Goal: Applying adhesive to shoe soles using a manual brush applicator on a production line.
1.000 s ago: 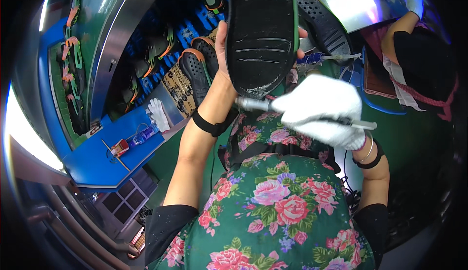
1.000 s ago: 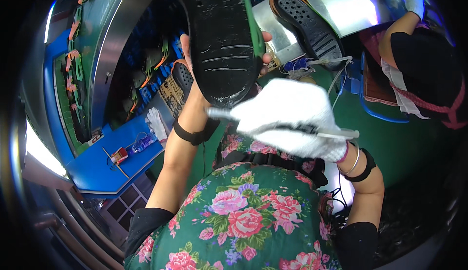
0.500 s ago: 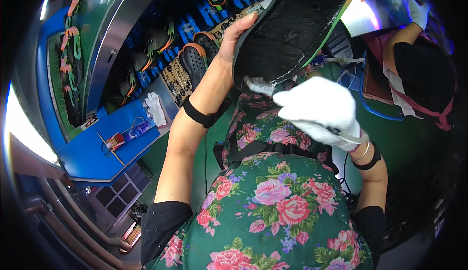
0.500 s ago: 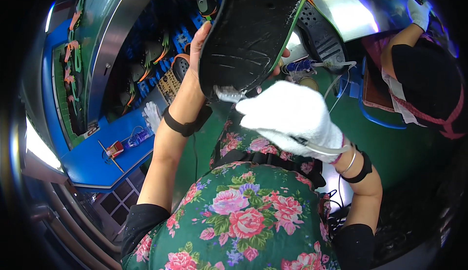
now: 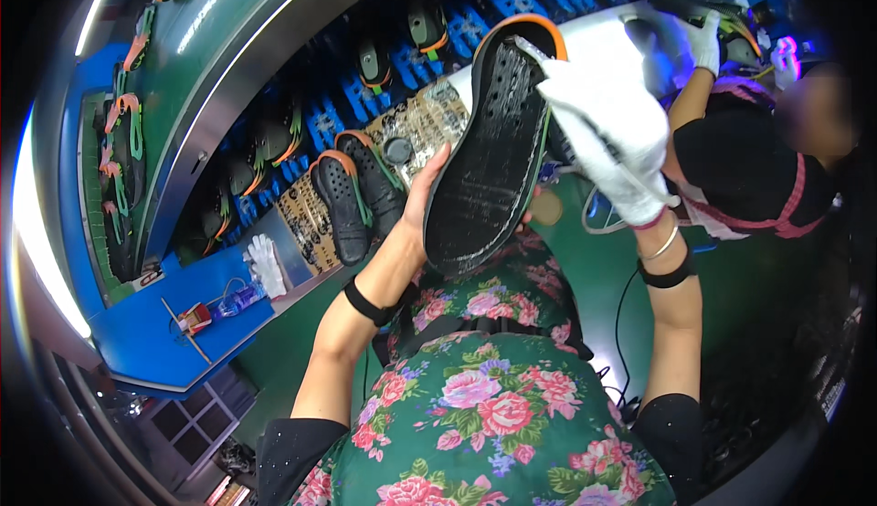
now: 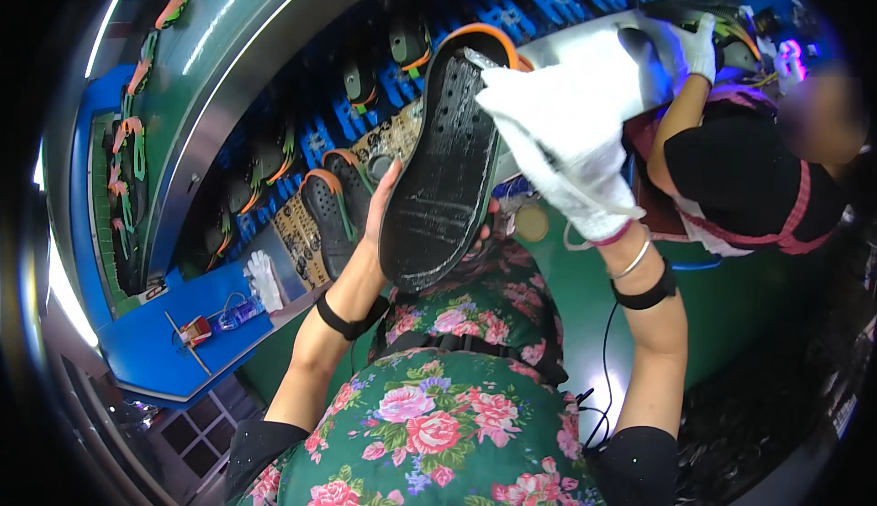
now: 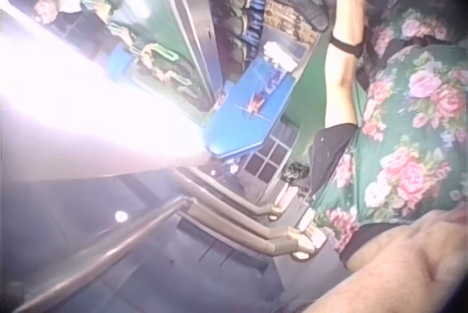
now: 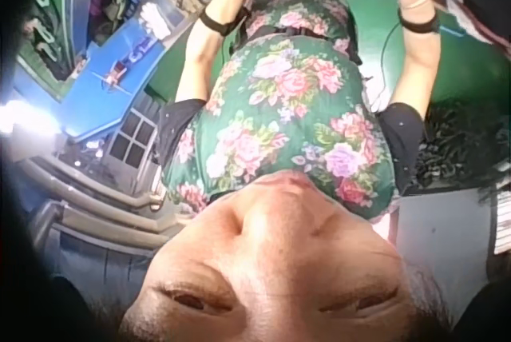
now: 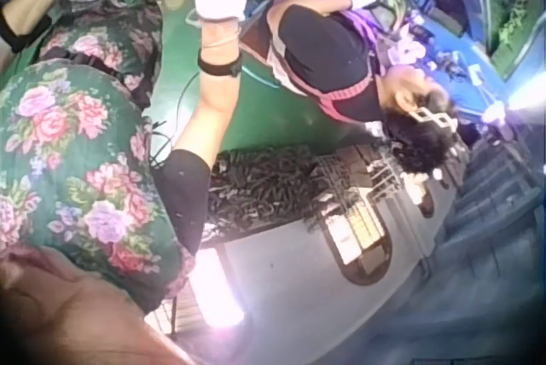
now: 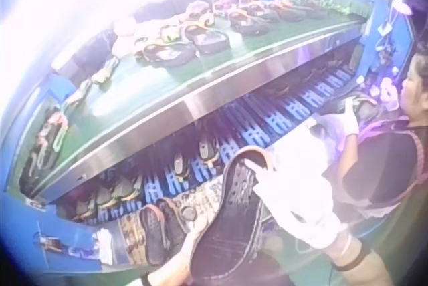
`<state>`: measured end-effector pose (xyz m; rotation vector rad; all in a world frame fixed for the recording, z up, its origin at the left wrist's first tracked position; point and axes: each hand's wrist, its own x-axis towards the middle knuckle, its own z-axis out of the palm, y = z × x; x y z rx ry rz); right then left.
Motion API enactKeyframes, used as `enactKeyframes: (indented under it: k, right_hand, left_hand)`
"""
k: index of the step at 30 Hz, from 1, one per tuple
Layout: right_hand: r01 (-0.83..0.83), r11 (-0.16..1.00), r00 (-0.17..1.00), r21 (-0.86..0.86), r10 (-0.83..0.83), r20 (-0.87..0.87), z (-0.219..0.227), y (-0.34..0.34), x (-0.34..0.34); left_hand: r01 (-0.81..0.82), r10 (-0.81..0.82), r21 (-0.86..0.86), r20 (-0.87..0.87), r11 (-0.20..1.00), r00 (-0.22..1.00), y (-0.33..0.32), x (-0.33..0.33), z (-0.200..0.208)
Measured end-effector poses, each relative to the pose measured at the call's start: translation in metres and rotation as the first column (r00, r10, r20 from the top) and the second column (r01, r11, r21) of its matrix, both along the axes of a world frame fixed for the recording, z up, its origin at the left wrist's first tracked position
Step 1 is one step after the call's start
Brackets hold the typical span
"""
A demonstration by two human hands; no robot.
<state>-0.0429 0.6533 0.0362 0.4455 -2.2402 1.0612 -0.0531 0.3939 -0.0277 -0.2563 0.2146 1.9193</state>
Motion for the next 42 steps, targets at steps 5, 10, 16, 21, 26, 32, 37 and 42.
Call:
enactKeyframes:
  k: [5,10,16,21,26,32,37,42]
  right_hand:
    - [-0.256,0.946,0.966,0.198,0.242,0.096,-0.006,-0.044,0.041]
    - [-0.437,0.591,0.677,-0.678,0.712,0.184,0.022,-0.066,0.062]
    - [0.074,0.290,0.855,-0.954,0.474,0.210,0.017,-0.069,0.069]
    - [0.237,0.330,0.691,-0.914,0.604,0.397,-0.004,-0.094,0.060]
    - [0.220,0.505,0.604,-0.834,0.601,0.523,-0.038,-0.124,0.054]
    - [0.266,0.455,0.577,-0.850,0.631,0.519,-0.056,-0.123,0.057]
    - [0.375,0.450,0.628,-0.811,0.520,0.579,-0.061,-0.106,0.064]
    - [0.418,0.347,0.698,-0.839,0.468,0.542,-0.062,-0.114,0.075]
  left_hand:
    - [-0.230,0.219,0.014,0.249,0.973,0.944,-0.022,0.005,-0.005]
    - [-0.244,0.265,0.184,-0.102,0.952,0.959,-0.055,-0.003,0.016]
    - [-0.305,0.451,0.395,-0.357,0.867,0.818,-0.126,-0.031,0.090]
    - [-0.603,0.622,0.350,-0.713,0.716,0.324,-0.216,-0.118,0.153]
    - [-0.946,0.980,0.264,-0.112,0.189,0.164,-0.265,-0.181,0.157]
    - [-0.992,0.845,0.040,-0.528,0.123,0.084,-0.139,-0.201,0.132]
    - [-0.961,-0.550,-0.237,-0.826,0.141,0.123,0.053,-0.249,0.151]
    - [-0.729,-0.941,0.667,-0.128,0.152,-0.313,0.079,-0.318,0.105]
